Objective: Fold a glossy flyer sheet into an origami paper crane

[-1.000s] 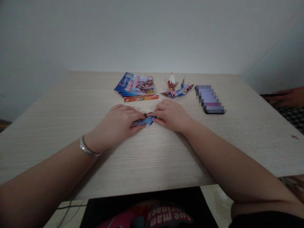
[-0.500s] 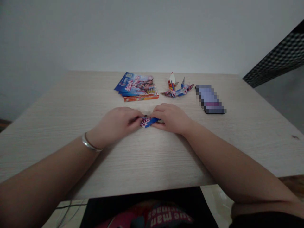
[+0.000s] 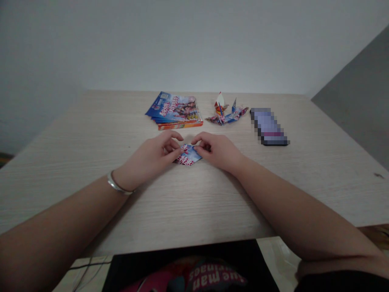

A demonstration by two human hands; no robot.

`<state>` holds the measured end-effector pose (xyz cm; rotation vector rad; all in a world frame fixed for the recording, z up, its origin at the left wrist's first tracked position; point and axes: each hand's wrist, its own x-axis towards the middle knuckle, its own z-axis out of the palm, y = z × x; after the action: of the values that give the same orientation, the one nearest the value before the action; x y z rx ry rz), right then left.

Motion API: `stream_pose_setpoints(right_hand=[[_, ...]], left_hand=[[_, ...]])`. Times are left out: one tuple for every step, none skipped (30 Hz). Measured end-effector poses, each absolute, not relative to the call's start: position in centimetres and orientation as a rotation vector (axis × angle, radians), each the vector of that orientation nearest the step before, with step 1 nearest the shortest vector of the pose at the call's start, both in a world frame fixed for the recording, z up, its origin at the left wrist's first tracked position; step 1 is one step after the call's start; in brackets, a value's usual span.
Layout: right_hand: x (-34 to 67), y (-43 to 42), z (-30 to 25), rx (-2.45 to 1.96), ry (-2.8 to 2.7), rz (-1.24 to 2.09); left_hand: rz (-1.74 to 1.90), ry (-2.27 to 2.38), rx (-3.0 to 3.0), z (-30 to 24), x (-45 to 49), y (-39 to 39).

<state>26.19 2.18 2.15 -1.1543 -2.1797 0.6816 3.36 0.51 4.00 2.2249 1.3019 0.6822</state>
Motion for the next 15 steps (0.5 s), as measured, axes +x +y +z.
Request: stream_pose_setpoints(right_hand=[[26.17,2.19,2.07,-1.163,-2.161,0.722],[26.15,2.20,2.02,-1.169,-2.152,0.748],[26.13,2.22,2.01,-1.174,-2.152,0.764],[26.11,2.24,2.04,-1.185,-2.160,0.769],[26.08,2.26,2.13,-1.203,-2.178,0.763],[26.06,2.28,2.24,-1.228,-2.204,0.749],[26.04,2.30,2.38,-1.253,-2.234,0.732],[26.04,2.30,2.52,-1.272,-2.261,0.711],[26.07,2.30,2.66,-1.281,-2.289,0.694],[26.13,2.30,2.76,-1.280,-2.311,0.686],[26.22,2.29,2.83,-1.266,-2.328,0.694],[26.32,2.29,2.86,-1.244,-2.339,0.714],[26.44,2.30,2.84,-1.220,-2.342,0.743],[26.55,2.32,2.80,-1.196,-2.338,0.775],[26.65,2.36,2.73,-1.175,-2.330,0.806]], left_hand=[[0.690,1.324,2.287,3.89,3.29,0.61],[0.697,1.329,2.382,3.84,3.23,0.70],[0.689,1.316,2.503,3.86,3.18,0.77],[0.656,1.288,2.629,3.93,3.15,0.81],[0.592,1.249,2.737,4.04,3.16,0.81],[0.504,1.208,2.814,4.18,3.20,0.79],[0.411,1.175,2.856,4.31,3.27,0.74],[0.333,1.154,2.873,4.42,3.34,0.68],[0.278,1.142,2.879,4.51,3.40,0.62],[0.245,1.139,2.883,4.57,3.45,0.57],[0.232,1.141,2.888,4.60,3.48,0.55],[0.235,1.149,2.896,4.61,3.48,0.54],[0.247,1.160,2.906,4.63,3.47,0.55],[0.263,1.170,2.918,4.65,3.44,0.57],[0.279,1.177,2.934,4.69,3.41,0.58]])
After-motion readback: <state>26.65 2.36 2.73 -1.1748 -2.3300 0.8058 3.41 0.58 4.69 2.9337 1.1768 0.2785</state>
